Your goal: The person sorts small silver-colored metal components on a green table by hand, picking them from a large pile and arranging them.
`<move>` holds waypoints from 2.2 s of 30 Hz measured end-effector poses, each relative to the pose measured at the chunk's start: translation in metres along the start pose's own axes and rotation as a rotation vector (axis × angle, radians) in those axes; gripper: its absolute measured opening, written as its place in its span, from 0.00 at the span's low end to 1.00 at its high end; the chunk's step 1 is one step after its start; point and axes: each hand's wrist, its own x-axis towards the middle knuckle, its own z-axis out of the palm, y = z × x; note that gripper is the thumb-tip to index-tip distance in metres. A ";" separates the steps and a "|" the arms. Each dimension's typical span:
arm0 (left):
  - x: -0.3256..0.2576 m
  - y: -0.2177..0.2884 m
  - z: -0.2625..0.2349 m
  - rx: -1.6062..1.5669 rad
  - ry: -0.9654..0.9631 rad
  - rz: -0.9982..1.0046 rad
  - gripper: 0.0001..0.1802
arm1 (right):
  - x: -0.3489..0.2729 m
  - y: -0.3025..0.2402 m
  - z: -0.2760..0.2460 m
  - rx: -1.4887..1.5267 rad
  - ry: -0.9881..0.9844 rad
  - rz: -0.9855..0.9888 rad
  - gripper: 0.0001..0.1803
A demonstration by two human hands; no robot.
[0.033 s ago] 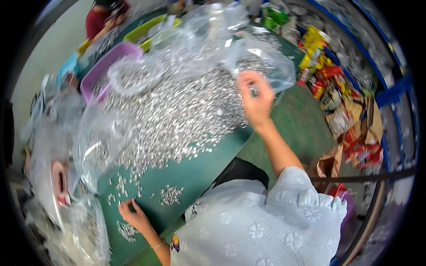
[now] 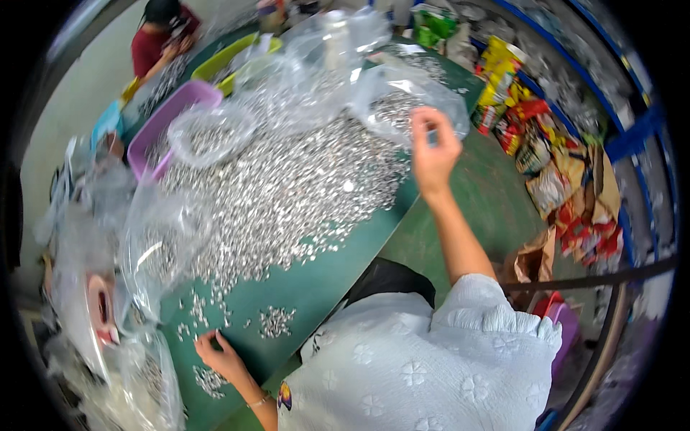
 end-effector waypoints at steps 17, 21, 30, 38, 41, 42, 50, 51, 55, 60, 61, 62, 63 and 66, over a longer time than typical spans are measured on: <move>-0.010 -0.030 0.023 0.080 0.146 -0.021 0.04 | 0.040 0.316 -0.095 -0.925 -0.128 0.325 0.06; -0.014 -0.009 0.022 -0.003 0.136 -0.054 0.05 | 0.036 0.312 -0.105 -0.722 0.017 0.218 0.07; -0.012 0.018 0.015 -0.074 0.128 -0.110 0.03 | 0.001 0.055 -0.048 0.132 0.142 -0.037 0.08; -0.032 0.039 -0.006 0.006 0.110 -0.217 0.06 | -0.141 -0.123 0.101 0.782 -1.468 -0.237 0.10; -0.032 0.043 -0.003 0.000 0.081 -0.203 0.08 | -0.183 -0.154 0.141 0.716 -1.520 -0.332 0.11; -0.033 0.043 -0.001 -0.006 0.069 -0.210 0.08 | -0.197 -0.160 0.151 0.695 -1.513 -0.400 0.11; -0.027 0.048 -0.010 -0.071 -0.022 -0.244 0.11 | -0.203 -0.174 0.155 0.574 -1.467 -0.609 0.14; -0.026 0.045 -0.008 -0.072 -0.044 -0.233 0.10 | -0.206 -0.180 0.154 0.592 -1.443 -0.626 0.14; -0.019 0.035 -0.005 -0.102 -0.058 -0.193 0.08 | -0.225 -0.180 0.164 0.510 -1.491 -0.747 0.10; 0.014 0.012 -0.015 -0.227 0.009 -0.301 0.06 | -0.212 -0.179 0.162 0.686 -1.418 -0.445 0.07; 0.018 0.007 -0.013 -0.202 0.031 -0.265 0.08 | -0.212 -0.180 0.161 0.666 -1.488 -0.305 0.06; 0.020 0.002 -0.011 -0.177 0.052 -0.227 0.09 | -0.211 -0.180 0.159 0.642 -1.553 -0.163 0.06; 0.023 -0.001 -0.011 -0.152 0.072 -0.181 0.11 | -0.209 -0.180 0.158 0.615 -1.604 -0.017 0.06; 0.026 -0.013 -0.021 0.076 0.027 -0.184 0.14 | -0.209 -0.171 0.160 0.630 -1.606 0.324 0.07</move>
